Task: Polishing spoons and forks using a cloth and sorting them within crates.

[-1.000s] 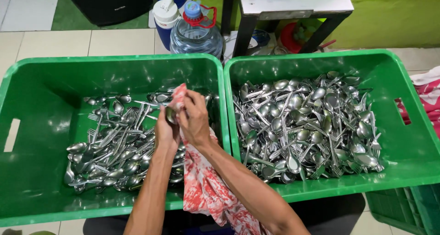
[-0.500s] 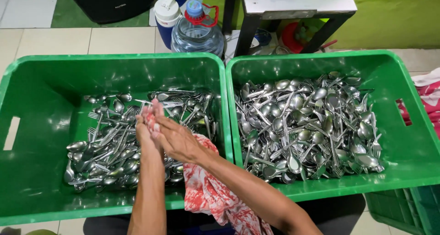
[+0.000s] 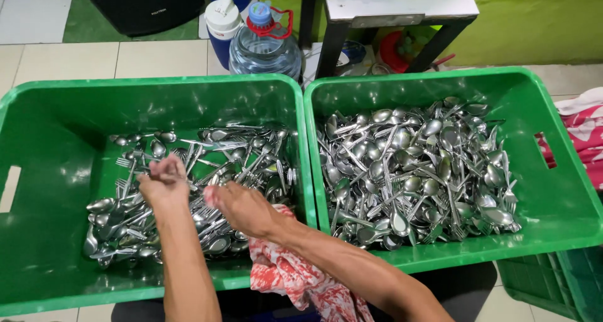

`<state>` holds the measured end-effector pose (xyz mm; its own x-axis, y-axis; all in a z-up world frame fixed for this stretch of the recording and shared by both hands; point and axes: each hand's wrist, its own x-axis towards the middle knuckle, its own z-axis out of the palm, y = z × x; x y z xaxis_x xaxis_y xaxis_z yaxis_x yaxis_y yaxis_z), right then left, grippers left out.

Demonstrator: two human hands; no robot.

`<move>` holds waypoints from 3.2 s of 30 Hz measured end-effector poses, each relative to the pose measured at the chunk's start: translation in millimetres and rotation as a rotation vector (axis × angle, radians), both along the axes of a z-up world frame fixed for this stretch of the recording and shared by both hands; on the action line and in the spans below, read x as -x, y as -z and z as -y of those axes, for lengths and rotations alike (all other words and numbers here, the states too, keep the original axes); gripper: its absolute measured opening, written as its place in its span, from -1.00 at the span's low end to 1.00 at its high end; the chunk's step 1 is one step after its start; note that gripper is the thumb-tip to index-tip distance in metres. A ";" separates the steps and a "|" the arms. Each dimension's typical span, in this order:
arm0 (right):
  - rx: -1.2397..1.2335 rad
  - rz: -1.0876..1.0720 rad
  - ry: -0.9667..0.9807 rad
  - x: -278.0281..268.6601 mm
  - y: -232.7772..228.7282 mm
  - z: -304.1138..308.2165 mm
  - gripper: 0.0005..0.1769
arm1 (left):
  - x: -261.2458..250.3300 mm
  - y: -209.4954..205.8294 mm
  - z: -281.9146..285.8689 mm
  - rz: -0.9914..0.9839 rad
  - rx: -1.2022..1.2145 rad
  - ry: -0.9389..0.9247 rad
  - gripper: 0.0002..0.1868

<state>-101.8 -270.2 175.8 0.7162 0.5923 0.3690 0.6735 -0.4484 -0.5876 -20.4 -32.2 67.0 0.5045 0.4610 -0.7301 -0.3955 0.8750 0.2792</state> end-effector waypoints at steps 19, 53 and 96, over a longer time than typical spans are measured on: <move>-0.445 -0.111 0.448 -44.8 -7.2 9.1 -0.68 | 14.7 -81.3 96.6 0.435 -0.709 0.776 -0.40; -0.279 -0.069 0.196 -23.5 8.3 -6.5 -0.73 | -9.3 -51.4 93.3 0.004 -0.813 0.538 -0.82; 0.692 -0.504 -0.190 -5.5 91.7 -14.4 -0.66 | -43.2 96.7 109.2 -0.754 -2.223 1.930 -0.52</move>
<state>-96.3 -255.9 84.1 0.5634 0.6919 -0.4515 0.5064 -0.7210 -0.4730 22.9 -141.4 -29.7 0.8915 0.0320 -0.4519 0.0932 -0.9891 0.1138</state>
